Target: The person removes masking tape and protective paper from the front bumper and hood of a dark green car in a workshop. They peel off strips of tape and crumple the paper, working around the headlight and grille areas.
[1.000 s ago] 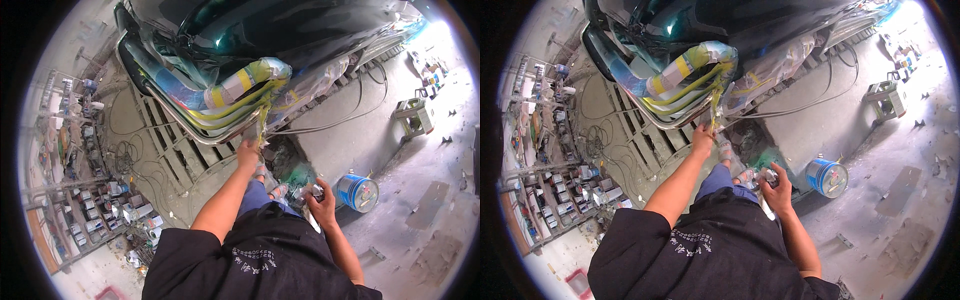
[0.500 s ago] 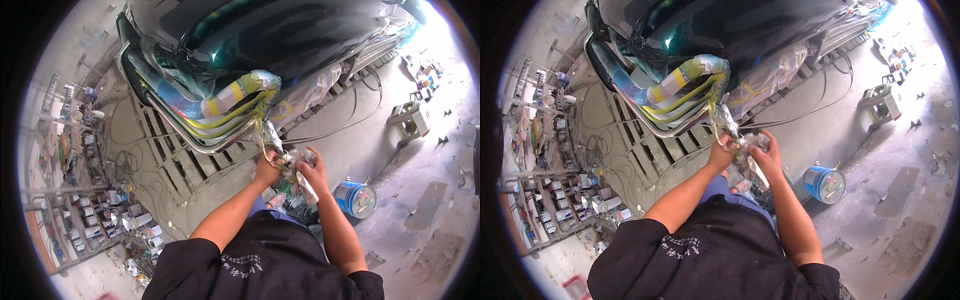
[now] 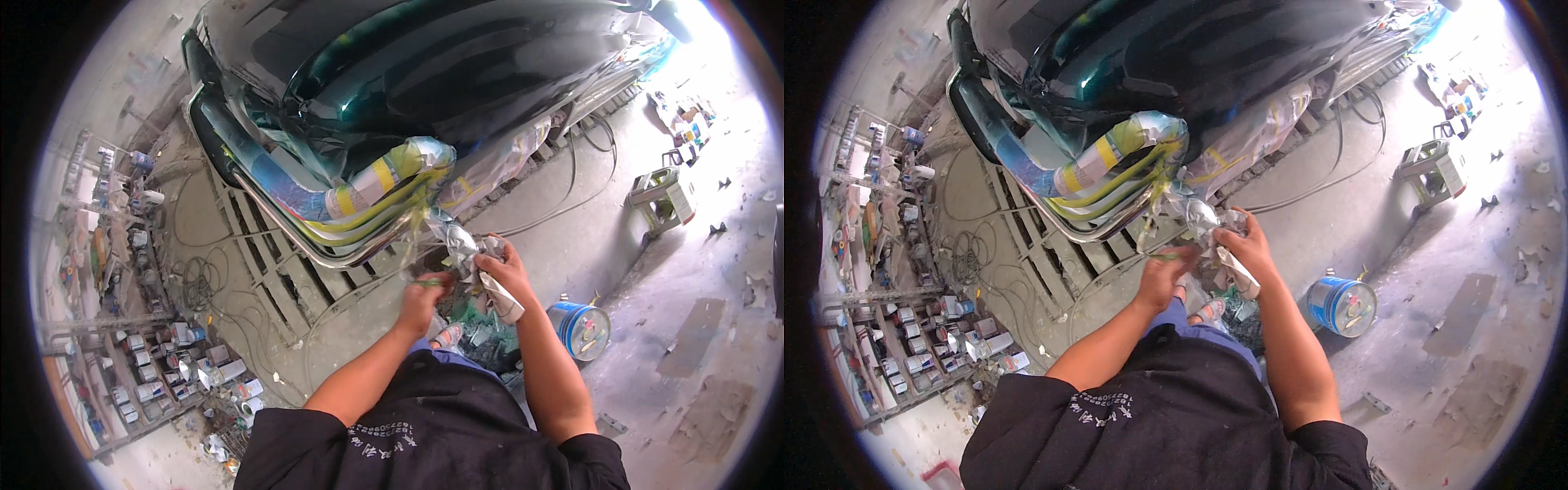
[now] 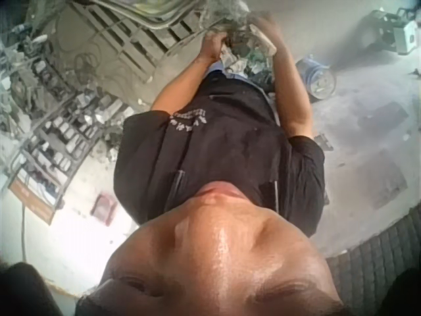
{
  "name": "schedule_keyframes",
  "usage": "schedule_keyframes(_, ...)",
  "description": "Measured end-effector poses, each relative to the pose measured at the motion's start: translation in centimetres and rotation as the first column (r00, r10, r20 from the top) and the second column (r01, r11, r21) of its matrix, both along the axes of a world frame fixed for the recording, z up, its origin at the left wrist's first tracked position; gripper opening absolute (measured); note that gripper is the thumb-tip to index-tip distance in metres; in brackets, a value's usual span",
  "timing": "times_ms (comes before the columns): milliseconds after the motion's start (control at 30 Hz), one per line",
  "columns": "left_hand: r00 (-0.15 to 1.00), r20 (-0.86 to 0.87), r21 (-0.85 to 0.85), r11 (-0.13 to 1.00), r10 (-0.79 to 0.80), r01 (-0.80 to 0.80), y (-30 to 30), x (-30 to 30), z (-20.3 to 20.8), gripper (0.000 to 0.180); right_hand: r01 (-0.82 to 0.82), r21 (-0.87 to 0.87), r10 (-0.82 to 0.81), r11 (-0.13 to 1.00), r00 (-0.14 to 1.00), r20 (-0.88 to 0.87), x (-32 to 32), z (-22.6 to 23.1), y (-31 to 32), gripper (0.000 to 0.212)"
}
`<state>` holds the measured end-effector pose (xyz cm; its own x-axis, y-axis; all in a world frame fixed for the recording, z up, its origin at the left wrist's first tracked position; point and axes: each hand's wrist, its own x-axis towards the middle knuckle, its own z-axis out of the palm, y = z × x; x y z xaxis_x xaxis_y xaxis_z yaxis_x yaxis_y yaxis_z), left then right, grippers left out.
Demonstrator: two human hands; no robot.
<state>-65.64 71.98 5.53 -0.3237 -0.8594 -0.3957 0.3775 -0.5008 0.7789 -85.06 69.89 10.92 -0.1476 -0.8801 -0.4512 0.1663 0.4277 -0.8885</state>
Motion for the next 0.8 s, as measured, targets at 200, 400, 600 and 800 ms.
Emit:
schedule_keyframes(200, 0.889, -0.192, 0.17, 0.906, 0.417, -0.388, -4.5, 4.3, -0.7, 0.025, 0.027, -0.033, -0.027, 0.999, 1.0, -0.001, -0.6, 3.5, 1.1, 0.064)
schedule_keyframes(400, 0.888, -0.249, 0.21, 0.917, 0.387, -0.34, -7.3, 3.1, 2.3, 0.023, -0.012, -0.052, 0.004, 0.999, 0.99, -0.137, -1.3, 5.1, 1.6, 0.067)
schedule_keyframes(600, 0.872, -0.274, 0.445, 0.857, 0.405, -0.258, -11.1, -0.2, 3.0, 0.016, 0.008, -0.081, -0.023, 0.997, 0.984, -0.177, -1.8, 5.8, 3.0, 0.068)
schedule_keyframes(800, 0.829, -0.361, 0.476, 0.848, 0.428, -0.231, -12.3, -0.6, 2.1, 0.01, 0.083, -0.066, -0.094, 0.994, 0.978, -0.186, -3.1, 6.6, 5.4, 0.068)
